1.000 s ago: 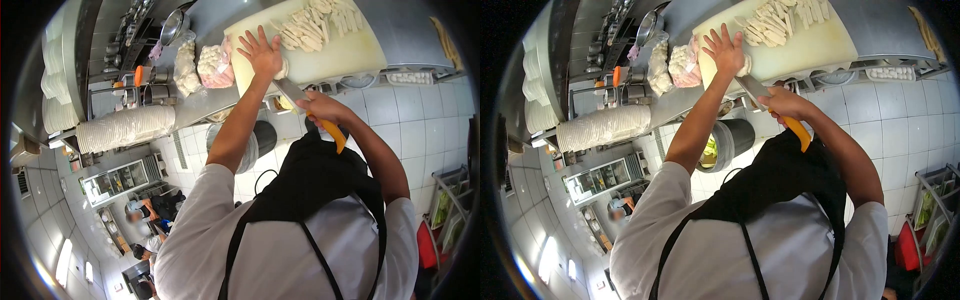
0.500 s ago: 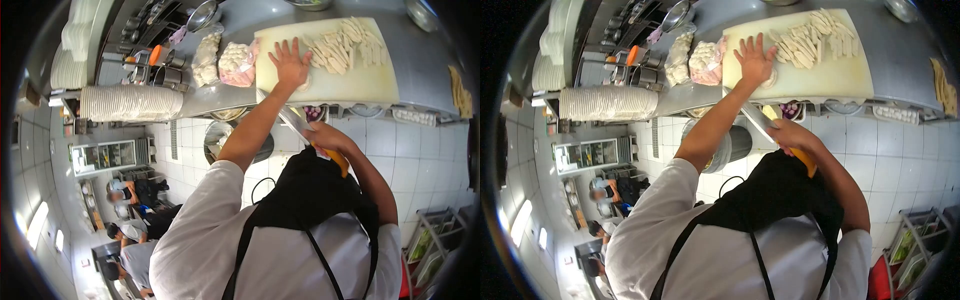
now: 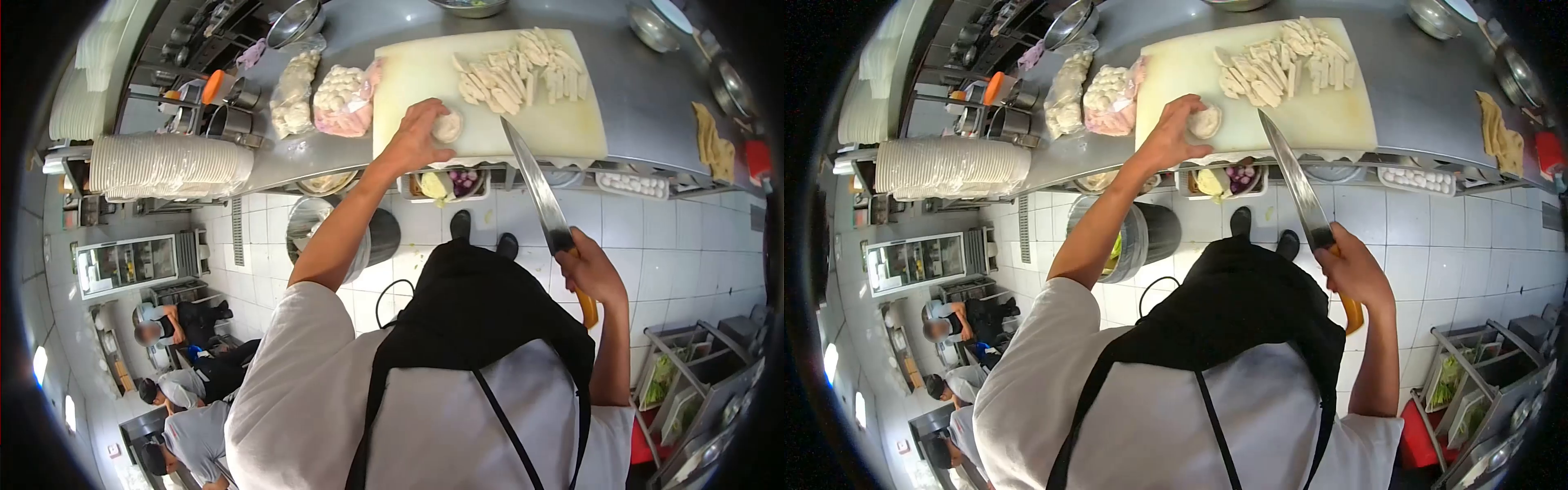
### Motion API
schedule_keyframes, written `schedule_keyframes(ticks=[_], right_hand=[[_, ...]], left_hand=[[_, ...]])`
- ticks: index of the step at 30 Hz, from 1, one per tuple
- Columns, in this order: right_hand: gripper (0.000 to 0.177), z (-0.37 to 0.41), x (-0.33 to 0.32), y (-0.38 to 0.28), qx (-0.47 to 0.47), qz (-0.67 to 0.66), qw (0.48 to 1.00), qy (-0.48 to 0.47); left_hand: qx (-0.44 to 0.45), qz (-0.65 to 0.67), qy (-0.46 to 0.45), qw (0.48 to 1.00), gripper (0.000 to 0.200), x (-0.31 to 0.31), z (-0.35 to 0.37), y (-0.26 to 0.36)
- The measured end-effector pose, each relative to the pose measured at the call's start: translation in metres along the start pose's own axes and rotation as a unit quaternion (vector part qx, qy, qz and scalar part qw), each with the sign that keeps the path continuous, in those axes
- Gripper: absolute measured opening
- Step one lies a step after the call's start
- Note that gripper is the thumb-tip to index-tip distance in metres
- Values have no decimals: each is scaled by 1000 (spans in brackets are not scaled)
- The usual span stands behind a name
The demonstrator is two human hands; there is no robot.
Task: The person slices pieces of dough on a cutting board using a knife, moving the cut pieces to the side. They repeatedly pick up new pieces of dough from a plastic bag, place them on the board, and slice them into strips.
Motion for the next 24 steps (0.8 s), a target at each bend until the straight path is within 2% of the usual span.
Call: schedule_keyframes(ticks=[4, 6, 8, 12, 15, 18, 24], right_hand=[[18, -9, 6, -13, -67, 114, 990, 46], [20, -8, 11, -23, -52, 140, 988, 47], [21, -14, 15, -24, -47, 159, 985, 48], [29, -31, 24, -29, -112, 214, 967, 75], [30, -41, 37, -45, -114, 233, 963, 69], [30, -51, 47, -53, -132, 242, 959, 65], [30, -68, 45, -53, -109, 273, 954, 59]], left_hand=[[-14, 37, 61, 997, 60, 14, 0, -14], [-31, 35, 75, 996, 57, 16, 1, -9], [-22, 14, 135, 991, 54, 30, 4, -8], [-6, -14, 228, 974, 51, 39, 12, 4], [-56, 42, 213, 975, 51, 39, 15, -7], [-20, 43, 214, 976, 47, 45, 13, -14], [-18, 58, 237, 970, 47, 44, 18, -8]])
Point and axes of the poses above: each hand's wrist, its own z-axis away from the middle knuckle, its own x-axis out of the palm, y = z × x, the point moved 3 cm from there along -z, towards the middle knuckle
